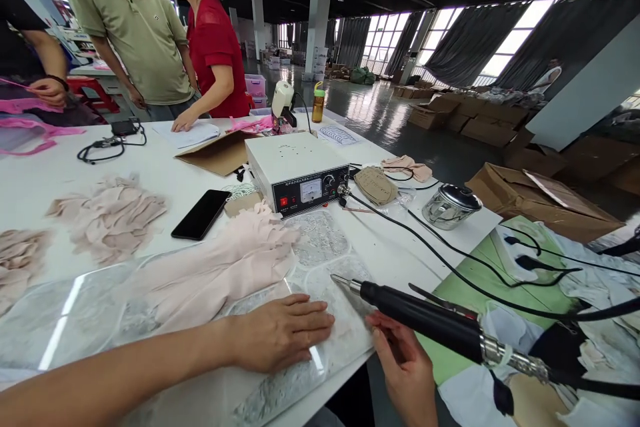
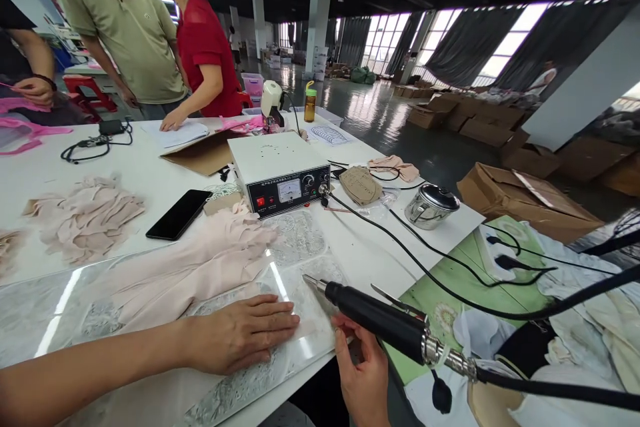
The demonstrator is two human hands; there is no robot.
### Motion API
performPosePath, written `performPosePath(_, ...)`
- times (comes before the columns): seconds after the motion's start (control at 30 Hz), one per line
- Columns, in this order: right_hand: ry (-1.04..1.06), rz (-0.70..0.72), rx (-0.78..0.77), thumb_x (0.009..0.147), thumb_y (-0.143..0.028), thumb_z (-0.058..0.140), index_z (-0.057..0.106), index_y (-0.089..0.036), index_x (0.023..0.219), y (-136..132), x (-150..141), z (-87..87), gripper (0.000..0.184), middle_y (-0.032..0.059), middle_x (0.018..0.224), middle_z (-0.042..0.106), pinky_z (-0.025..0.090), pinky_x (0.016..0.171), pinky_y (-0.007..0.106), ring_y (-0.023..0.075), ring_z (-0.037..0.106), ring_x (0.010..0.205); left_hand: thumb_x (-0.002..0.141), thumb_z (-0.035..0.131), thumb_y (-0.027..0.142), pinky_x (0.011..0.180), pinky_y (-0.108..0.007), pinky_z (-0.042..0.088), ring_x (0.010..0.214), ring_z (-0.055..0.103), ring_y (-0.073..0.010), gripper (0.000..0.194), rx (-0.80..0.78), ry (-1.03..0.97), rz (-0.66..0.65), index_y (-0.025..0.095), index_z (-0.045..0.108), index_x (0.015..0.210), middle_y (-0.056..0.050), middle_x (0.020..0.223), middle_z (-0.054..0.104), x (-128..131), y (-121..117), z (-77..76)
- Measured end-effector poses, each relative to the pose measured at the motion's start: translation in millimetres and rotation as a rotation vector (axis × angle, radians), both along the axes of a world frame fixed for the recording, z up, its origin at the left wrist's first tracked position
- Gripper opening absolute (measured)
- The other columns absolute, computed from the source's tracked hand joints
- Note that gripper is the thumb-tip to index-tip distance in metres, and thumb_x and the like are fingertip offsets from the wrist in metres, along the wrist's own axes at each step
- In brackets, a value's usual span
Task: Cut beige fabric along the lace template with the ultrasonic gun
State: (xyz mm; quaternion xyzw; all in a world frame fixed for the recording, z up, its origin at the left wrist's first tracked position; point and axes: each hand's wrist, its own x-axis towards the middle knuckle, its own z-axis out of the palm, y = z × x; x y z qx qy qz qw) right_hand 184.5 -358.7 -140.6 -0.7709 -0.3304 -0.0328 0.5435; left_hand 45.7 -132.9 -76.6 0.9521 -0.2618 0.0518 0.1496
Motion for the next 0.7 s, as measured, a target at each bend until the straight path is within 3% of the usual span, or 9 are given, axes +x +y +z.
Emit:
performPosePath(0.17,-0.324,0.059,0.024,0.085,-0.030,0.062,0.074,-0.025,0.092,0.1,0.6,1.1,0.014,0.0042,0.087,0.077,0.061,0.071,0.027,0.0202,0.074,0.075,0.103,0.042,0.031,0.119,-0.039,0.023,0.140,0.036,-0.0235,0.041,0.008,0.028,-0.079,0.011,0.046,0.138,-0.009,0.145,0.047,9.7,3.9,-4.8)
performPosePath(0.3,-0.532,0.164,-0.088,0.084,-0.026,0.063,0.068,-0.028,0.116,-4.5,1.0,-7.4,0.032,0.0032,0.102,0.076,0.061,0.080,0.030,0.0219,0.073,0.089,0.103,0.040,0.031,0.119,-0.040,0.023,0.139,0.037,-0.0232,0.040,-0.001,0.006,-0.107,0.010,0.048,0.135,-0.010,0.143,0.050,11.1,5.8,-6.5)
performPosePath(0.5,-0.583,0.179,-0.177,0.082,-0.027,0.067,0.067,-0.027,0.119,-11.4,1.6,-28.2,0.037,0.0032,0.105,0.075,0.060,0.085,0.030,0.0227,0.073,0.089,0.103,0.039,0.030,0.119,-0.040,0.023,0.137,0.040,-0.0243,0.038,0.017,-0.022,-0.121,0.008,0.052,0.132,-0.010,0.141,0.051,12.9,7.2,-5.0)
performPosePath(0.7,-0.581,0.155,-0.202,0.084,-0.028,0.063,0.066,-0.026,0.119,-3.1,-3.0,-8.0,0.035,0.0052,0.105,0.074,0.060,0.085,0.031,0.0220,0.072,0.093,0.103,0.040,0.029,0.117,-0.039,0.028,0.134,0.044,-0.0249,0.038,0.037,-0.037,-0.121,0.008,0.053,0.131,-0.011,0.138,0.054,14.5,7.2,-2.2)
